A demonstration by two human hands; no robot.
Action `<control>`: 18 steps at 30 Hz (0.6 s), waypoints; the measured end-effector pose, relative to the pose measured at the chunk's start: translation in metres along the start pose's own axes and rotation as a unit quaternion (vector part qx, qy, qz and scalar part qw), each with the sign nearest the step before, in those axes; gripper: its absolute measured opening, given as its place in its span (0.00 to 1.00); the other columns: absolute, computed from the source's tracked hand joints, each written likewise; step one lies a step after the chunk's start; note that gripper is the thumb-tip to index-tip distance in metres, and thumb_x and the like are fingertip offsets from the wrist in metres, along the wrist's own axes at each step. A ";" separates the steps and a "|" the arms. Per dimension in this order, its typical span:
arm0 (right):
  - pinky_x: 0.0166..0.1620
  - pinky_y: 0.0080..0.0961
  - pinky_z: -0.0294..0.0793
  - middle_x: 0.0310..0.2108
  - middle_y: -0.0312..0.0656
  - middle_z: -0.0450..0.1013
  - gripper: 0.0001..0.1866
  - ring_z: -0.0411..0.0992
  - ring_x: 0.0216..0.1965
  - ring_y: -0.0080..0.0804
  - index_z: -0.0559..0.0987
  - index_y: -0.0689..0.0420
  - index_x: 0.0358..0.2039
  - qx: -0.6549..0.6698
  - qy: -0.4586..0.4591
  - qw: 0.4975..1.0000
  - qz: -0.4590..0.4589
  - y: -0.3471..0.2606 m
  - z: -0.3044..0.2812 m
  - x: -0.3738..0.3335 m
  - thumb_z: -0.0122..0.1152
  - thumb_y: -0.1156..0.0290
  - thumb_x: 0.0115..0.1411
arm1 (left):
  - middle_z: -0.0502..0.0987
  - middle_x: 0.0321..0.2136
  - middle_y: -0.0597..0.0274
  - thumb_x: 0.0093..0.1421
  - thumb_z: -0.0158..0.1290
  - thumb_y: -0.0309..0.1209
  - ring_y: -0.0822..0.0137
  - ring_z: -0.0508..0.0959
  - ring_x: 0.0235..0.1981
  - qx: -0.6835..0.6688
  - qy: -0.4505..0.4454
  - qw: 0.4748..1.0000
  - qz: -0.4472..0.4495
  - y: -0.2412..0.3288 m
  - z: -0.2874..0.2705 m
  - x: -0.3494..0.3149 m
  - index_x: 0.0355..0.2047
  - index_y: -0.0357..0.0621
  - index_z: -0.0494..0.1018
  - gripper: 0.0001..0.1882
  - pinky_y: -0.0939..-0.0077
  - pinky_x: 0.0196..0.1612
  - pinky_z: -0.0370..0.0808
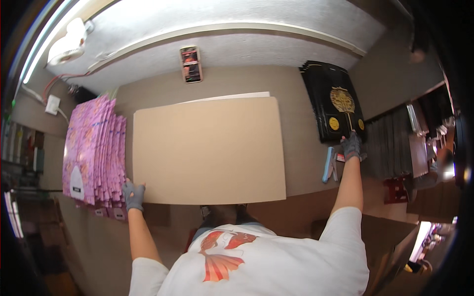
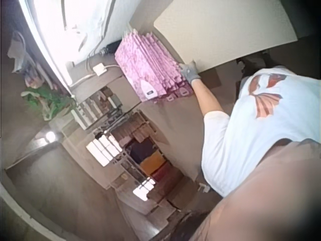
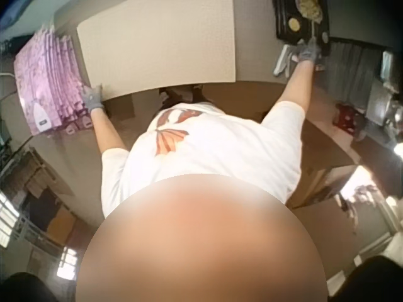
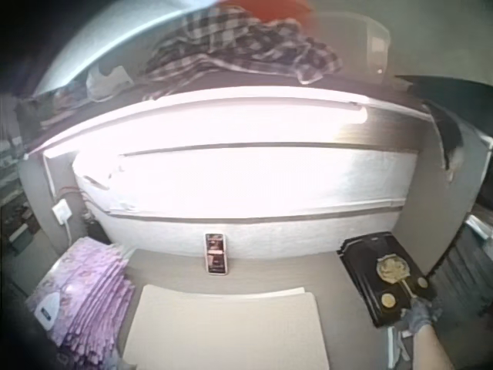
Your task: Manually folding and assembling decorative paper gift boxes or folders at a workstation.
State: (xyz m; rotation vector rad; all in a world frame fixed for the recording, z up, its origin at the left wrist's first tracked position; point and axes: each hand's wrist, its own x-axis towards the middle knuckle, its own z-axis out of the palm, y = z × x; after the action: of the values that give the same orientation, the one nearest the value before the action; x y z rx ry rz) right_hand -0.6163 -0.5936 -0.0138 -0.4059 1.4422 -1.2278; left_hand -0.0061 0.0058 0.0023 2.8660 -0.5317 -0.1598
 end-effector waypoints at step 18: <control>0.65 0.41 0.63 0.67 0.60 0.52 0.56 0.59 0.66 0.54 0.61 0.54 0.67 -0.829 -0.326 0.388 -0.237 0.124 0.018 -0.322 0.74 0.40 0.42 | 0.75 0.41 0.33 0.51 0.56 0.53 0.39 0.74 0.46 -0.047 -0.150 0.988 0.008 -0.017 -0.010 0.016 0.36 0.29 0.74 0.32 0.54 0.48 0.70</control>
State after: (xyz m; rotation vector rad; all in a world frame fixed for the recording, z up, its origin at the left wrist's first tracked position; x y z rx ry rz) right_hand -0.4570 -0.2935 0.0516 -2.4442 1.2789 0.6543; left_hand 0.0161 0.0175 0.0071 2.7594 -0.5830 -0.6027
